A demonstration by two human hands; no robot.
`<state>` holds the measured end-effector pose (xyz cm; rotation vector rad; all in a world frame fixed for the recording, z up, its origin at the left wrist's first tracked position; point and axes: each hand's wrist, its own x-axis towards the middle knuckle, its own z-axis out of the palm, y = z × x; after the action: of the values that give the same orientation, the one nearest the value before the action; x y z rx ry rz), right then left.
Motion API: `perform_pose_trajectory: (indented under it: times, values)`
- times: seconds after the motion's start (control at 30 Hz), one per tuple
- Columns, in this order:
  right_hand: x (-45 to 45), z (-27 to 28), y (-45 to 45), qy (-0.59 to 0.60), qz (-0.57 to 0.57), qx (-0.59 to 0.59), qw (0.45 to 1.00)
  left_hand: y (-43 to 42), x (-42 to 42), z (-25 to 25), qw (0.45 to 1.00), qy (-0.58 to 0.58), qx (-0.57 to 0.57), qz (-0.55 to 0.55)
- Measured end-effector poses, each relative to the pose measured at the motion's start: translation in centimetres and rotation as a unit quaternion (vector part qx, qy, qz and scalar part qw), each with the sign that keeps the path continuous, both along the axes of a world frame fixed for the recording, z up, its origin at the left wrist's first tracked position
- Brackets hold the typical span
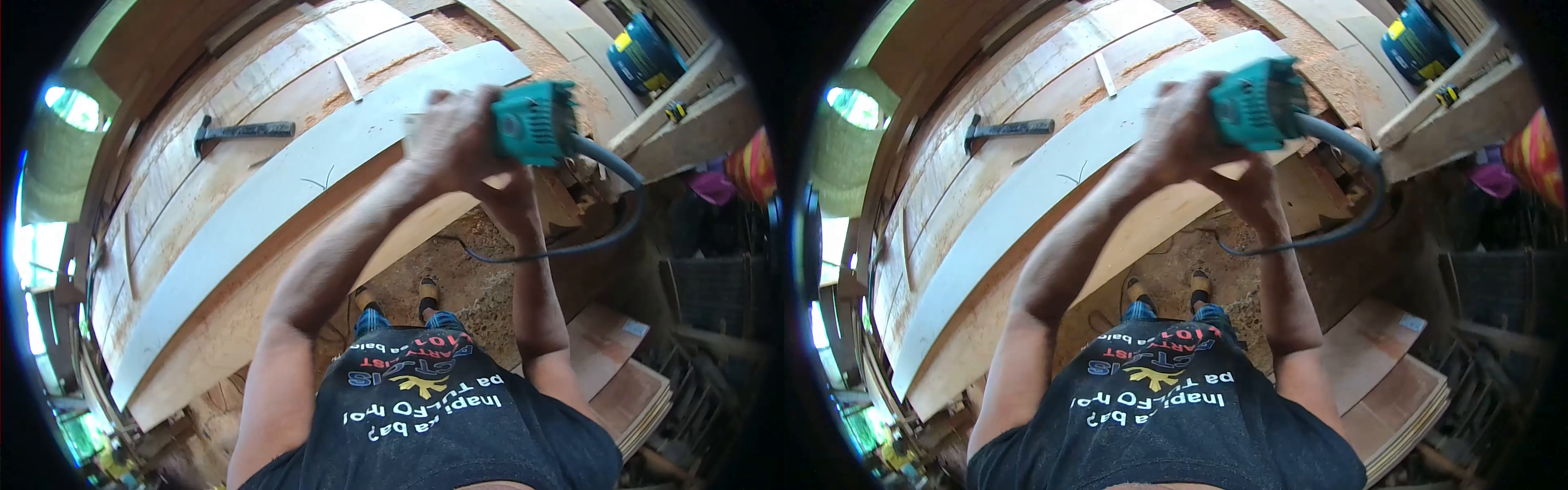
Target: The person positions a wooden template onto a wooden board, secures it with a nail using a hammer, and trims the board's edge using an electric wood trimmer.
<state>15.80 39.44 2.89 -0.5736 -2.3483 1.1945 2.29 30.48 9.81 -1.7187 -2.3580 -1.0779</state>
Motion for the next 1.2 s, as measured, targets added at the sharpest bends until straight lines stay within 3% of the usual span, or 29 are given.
perform_pose_trajectory:
  times: [0.07,0.13,0.33,0.87,0.93,1.03,1.1,1.2]
  values:
    - [1.4,-1.5,0.9,-0.010,-0.051,0.008,0.999,2.1,2.8,-1.0,1.000,-0.016,0.016,-0.018]
    - [2.9,-3.2,1.3,0.005,-0.094,0.019,0.995,4.3,5.1,-2.6,0.988,-0.106,0.065,-0.087]
    - [7.3,-5.5,1.8,0.015,-0.181,0.029,0.983,5.7,8.0,-4.0,0.969,-0.117,0.126,-0.178]
    - [5.8,-5.7,9.0,-0.084,-0.240,0.088,0.963,5.3,0.4,-7.3,0.919,-0.280,0.226,-0.159]
    - [8.8,-3.9,11.5,-0.006,-0.219,0.043,0.975,5.4,0.3,-8.0,0.924,-0.268,0.235,-0.135]
    - [18.3,3.2,10.1,0.269,-0.055,-0.090,0.957,5.4,-0.8,-8.3,0.921,-0.279,0.250,-0.107]
    - [14.6,2.9,3.7,0.200,-0.091,-0.059,0.974,5.8,-1.0,-8.8,0.918,-0.283,0.260,-0.092]
    - [4.6,1.3,-3.4,-0.018,-0.217,-0.077,0.973,6.0,-1.3,-8.9,0.927,-0.269,0.245,-0.091]
